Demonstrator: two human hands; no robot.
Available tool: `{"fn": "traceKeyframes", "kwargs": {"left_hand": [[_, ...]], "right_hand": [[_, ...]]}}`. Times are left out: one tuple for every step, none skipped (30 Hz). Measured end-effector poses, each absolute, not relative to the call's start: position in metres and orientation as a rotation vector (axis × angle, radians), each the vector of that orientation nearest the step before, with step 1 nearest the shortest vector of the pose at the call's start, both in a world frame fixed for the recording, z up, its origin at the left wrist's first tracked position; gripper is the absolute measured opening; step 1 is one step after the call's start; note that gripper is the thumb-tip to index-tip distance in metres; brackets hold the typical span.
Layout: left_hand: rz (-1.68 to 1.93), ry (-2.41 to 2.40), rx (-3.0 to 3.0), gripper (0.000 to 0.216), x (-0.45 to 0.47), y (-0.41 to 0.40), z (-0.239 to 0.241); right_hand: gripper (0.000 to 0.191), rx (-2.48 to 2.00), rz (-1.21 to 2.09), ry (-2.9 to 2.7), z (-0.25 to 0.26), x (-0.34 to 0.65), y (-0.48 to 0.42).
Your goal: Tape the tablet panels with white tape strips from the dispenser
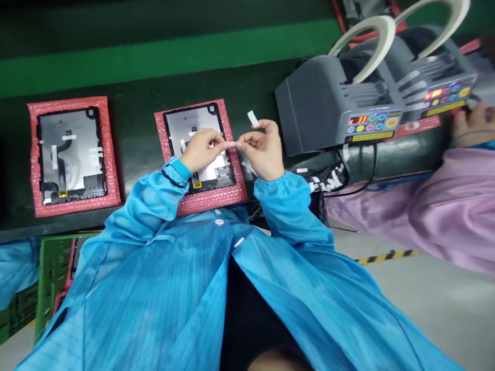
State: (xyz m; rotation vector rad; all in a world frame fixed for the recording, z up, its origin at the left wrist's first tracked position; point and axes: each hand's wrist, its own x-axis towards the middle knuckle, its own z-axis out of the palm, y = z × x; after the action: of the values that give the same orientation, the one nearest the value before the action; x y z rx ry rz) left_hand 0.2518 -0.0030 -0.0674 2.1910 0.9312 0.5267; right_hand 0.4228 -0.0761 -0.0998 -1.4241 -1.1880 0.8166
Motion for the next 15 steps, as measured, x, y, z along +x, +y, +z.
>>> {"fn": "traceKeyframes", "kwargs": {"left_hand": [[0.522,0.959,2.176,0.023,0.252,-0.003,-0.069],[0.516,0.992,2.162,0.023,0.253,-0.003,-0.07],[0.51,1.03,2.153,0.023,0.253,-0.003,-0.072],[0.503,1.073,2.149,0.022,0.254,-0.003,-0.074],[0.495,1.117,2.151,0.021,0.255,-0.002,-0.075],[0.485,1.16,2.154,0.02,0.256,-0.002,-0.077],[0.475,1.197,2.157,0.019,0.256,-0.002,-0.077],[0.462,1.227,2.155,0.019,0.257,-0.002,-0.078],[0.448,1.249,2.149,0.018,0.257,-0.002,-0.078],[0.434,1.263,2.139,0.017,0.258,-0.003,-0.077],[0.42,1.269,2.127,0.017,0.258,-0.003,-0.077],[0.408,1.274,2.115,0.017,0.258,-0.003,-0.076],[0.396,1.277,2.106,0.016,0.259,-0.003,-0.075],[0.387,1.279,2.1,0.016,0.259,-0.003,-0.074],[0.38,1.278,2.097,0.016,0.259,-0.003,-0.073]], "right_hand": [[0.061,-1.431,0.822,-1.184,-0.102,0.422,-0.074],[0.061,-1.441,0.827,-1.181,-0.104,0.422,-0.072],[0.061,-1.453,0.83,-1.178,-0.107,0.421,-0.07],[0.06,-1.469,0.831,-1.176,-0.109,0.421,-0.067],[0.059,-1.487,0.832,-1.174,-0.111,0.422,-0.066],[0.058,-1.504,0.833,-1.172,-0.113,0.422,-0.064],[0.058,-1.519,0.835,-1.172,-0.114,0.423,-0.063],[0.057,-1.53,0.838,-1.173,-0.115,0.424,-0.062],[0.056,-1.535,0.842,-1.175,-0.115,0.425,-0.062],[0.056,-1.536,0.848,-1.178,-0.115,0.426,-0.062],[0.055,-1.532,0.855,-1.182,-0.114,0.426,-0.062],[0.055,-1.526,0.862,-1.186,-0.114,0.426,-0.063],[0.055,-1.518,0.869,-1.19,-0.114,0.425,-0.063],[0.056,-1.512,0.877,-1.195,-0.113,0.425,-0.064],[0.056,-1.509,0.884,-1.199,-0.113,0.424,-0.064]]}}
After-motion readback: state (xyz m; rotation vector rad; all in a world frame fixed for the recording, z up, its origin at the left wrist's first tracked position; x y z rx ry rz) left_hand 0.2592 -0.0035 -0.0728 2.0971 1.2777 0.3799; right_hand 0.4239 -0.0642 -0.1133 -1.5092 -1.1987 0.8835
